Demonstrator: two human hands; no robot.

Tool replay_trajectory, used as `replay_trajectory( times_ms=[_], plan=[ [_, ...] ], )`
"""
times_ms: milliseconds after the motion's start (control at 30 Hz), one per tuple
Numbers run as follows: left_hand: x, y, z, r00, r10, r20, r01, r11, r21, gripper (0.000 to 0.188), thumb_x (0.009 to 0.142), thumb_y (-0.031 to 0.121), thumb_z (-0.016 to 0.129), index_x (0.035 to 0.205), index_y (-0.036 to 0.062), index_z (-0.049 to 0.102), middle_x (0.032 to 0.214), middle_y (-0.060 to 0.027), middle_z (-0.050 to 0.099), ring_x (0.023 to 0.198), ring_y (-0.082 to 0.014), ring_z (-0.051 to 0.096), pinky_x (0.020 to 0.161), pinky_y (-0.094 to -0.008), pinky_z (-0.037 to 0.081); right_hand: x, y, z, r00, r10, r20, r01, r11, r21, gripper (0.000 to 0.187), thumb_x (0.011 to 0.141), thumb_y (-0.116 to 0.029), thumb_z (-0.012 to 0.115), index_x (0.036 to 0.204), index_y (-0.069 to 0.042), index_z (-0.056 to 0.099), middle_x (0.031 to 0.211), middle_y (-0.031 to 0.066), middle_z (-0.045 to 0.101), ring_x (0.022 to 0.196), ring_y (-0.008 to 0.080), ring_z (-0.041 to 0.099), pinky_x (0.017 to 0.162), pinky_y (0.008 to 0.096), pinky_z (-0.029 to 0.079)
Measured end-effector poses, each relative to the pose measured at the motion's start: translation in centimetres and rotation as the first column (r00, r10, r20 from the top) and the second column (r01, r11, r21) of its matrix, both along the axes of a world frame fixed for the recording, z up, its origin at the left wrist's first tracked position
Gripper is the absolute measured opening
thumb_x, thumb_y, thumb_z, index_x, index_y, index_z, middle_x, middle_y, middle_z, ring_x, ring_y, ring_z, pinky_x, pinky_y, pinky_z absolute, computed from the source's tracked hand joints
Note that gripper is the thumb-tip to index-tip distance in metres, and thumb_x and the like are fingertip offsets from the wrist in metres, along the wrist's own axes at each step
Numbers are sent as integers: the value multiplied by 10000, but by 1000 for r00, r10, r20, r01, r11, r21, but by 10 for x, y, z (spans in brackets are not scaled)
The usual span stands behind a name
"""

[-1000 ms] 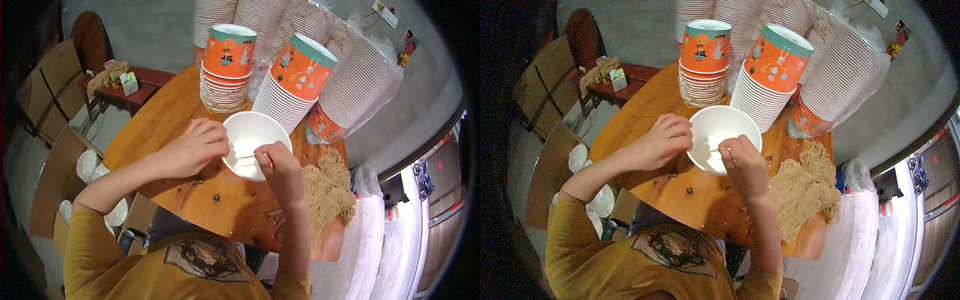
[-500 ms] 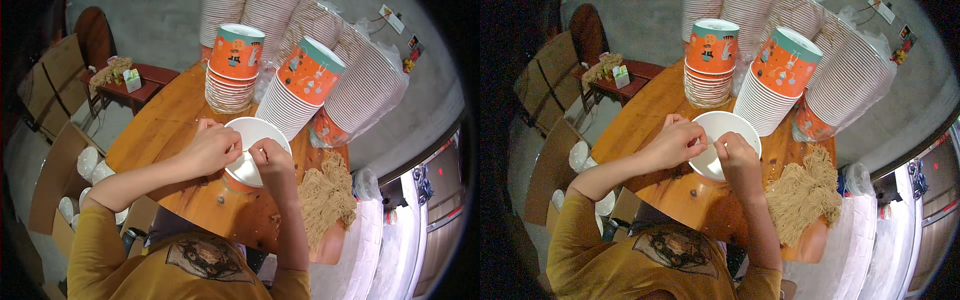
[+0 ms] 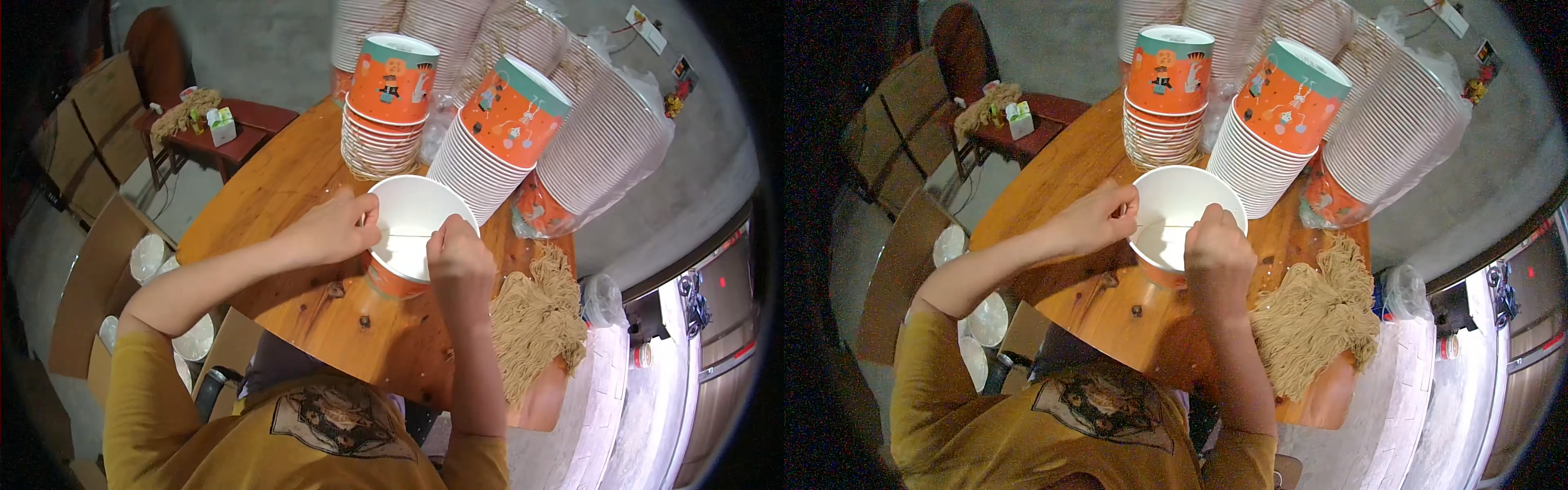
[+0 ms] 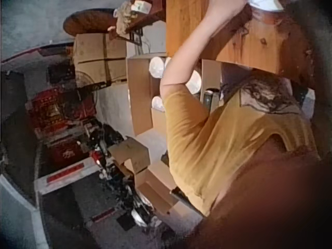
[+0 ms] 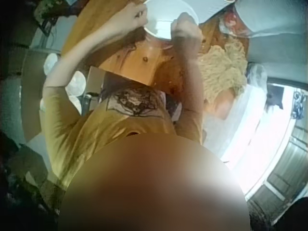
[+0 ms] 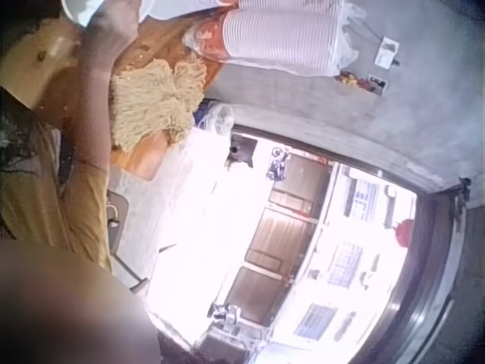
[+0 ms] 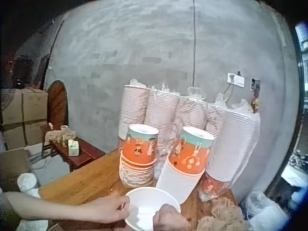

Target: The recorder is manually threading and tying string handles onto pre-printed paper bowls for packaging.

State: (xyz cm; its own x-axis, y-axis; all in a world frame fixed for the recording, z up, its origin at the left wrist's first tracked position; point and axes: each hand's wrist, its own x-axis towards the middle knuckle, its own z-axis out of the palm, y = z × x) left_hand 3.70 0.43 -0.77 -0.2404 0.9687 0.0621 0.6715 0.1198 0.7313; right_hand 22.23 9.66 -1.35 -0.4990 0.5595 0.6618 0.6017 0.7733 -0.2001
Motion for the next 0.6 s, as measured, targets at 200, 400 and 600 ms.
replay_trajectory(
  times_ms=[200,400,600],
  plan=[
    [0,18,20,993,-36,-108,12,977,-214,170,818,186,548,896,37,523,859,-172,632,861,-354,620,754,-453,469,0,1,-4,998,38,46,-40,998,39,132,839,-133,590,774,-46,513,700,156,585,647,351,599,577,445,484],
    [2,40,27,926,-144,-350,76,977,-202,237,757,93,530,992,63,523,937,-162,648,935,-344,621,764,-458,436,3,1,-9,993,36,117,-53,987,150,121,757,-111,631,779,-74,517,653,89,574,551,265,609,510,371,509],
    [10,51,21,891,-127,-437,89,990,-106,354,726,5,570,1045,136,486,1016,-116,589,1031,-328,545,830,-433,361,7,-2,-11,982,78,174,-81,997,11,140,767,-130,636,799,-61,519,671,103,592,569,287,631,516,382,529]
  ],
)
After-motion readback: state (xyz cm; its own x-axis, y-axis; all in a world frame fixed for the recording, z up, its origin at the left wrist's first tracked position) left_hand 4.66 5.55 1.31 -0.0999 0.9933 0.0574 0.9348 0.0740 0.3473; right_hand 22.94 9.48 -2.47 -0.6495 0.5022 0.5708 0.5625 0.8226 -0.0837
